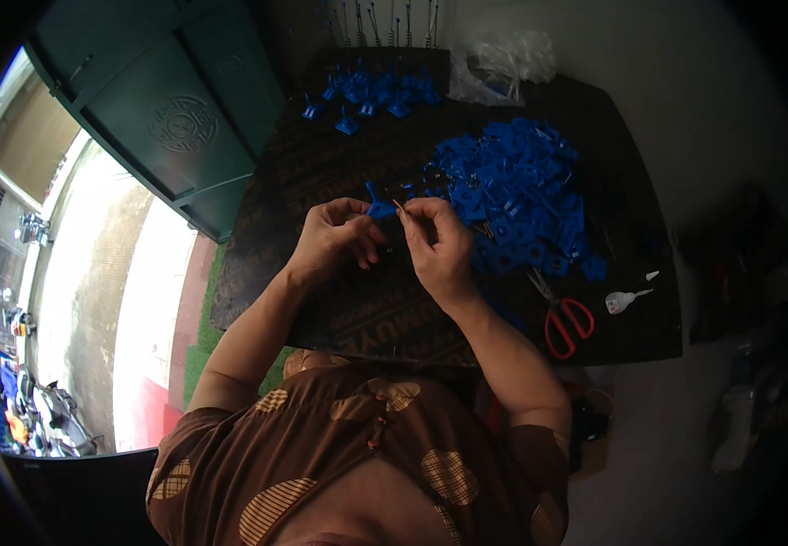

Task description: The person assembles small blue plastic components using glue and a screwdriver.

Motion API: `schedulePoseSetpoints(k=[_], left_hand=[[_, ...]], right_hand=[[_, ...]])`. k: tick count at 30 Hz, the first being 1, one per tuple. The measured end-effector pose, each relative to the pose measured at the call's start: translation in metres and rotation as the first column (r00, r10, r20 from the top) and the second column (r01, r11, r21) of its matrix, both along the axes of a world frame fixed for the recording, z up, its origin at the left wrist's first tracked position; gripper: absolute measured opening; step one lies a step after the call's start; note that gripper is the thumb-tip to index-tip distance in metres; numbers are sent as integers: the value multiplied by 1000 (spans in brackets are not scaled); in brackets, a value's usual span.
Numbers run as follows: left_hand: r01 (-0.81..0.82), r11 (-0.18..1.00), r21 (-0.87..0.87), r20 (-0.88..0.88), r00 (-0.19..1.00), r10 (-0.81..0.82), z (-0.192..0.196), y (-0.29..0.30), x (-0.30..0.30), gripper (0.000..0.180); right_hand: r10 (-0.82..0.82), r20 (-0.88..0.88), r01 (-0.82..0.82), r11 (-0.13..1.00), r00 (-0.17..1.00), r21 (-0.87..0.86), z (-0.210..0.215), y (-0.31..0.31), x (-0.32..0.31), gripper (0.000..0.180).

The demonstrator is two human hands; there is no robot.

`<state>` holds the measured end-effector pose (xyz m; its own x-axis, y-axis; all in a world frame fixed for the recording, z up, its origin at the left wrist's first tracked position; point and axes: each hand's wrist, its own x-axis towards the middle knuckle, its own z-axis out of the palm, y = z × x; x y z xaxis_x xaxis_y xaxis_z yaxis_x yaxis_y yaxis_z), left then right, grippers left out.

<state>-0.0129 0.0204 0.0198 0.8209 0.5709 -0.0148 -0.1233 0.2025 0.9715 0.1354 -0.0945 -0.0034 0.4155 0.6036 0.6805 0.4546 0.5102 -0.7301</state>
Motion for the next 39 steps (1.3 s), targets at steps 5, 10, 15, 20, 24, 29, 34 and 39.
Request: schedulePoseSetpoints(k=[5,10,15,20,24,29,34,39], left_hand=[[-13,999,46,1,1000,13,-3,1,0,33],[-21,1000,10,2,1000,21,1,0,-1,33],[-11,1000,-20,23,1000,12,0,1,-1,31],[-5,1000,-4,12,1000,5,-2,2,0,31],[-4,1000,8,13,1000,4,-3,2,0,33],[-4,1000,27,17,1000,3,-5,2,0,34],[-3,999,45,2,1000,3,-4,1,0,34],[-10,998,62,-18,1000,11,-5,0,1,33]], right_hand=[[-72,116,72,997,991,-2,8,-2,-3,9],[-92,169,90,996,981,21,9,-1,-2,9],[-97,184,88,995,978,53,13,-2,-4,11],[-76,171,72,997,982,29,17,-5,-8,12],[-74,186,68,997,980,38,16,-4,-8,12],[-67,235,56,997,970,53,13,-2,-6,13],[-59,232,50,998,971,45,12,-1,-6,13],[-66,239,60,998,969,34,11,0,-6,12]])
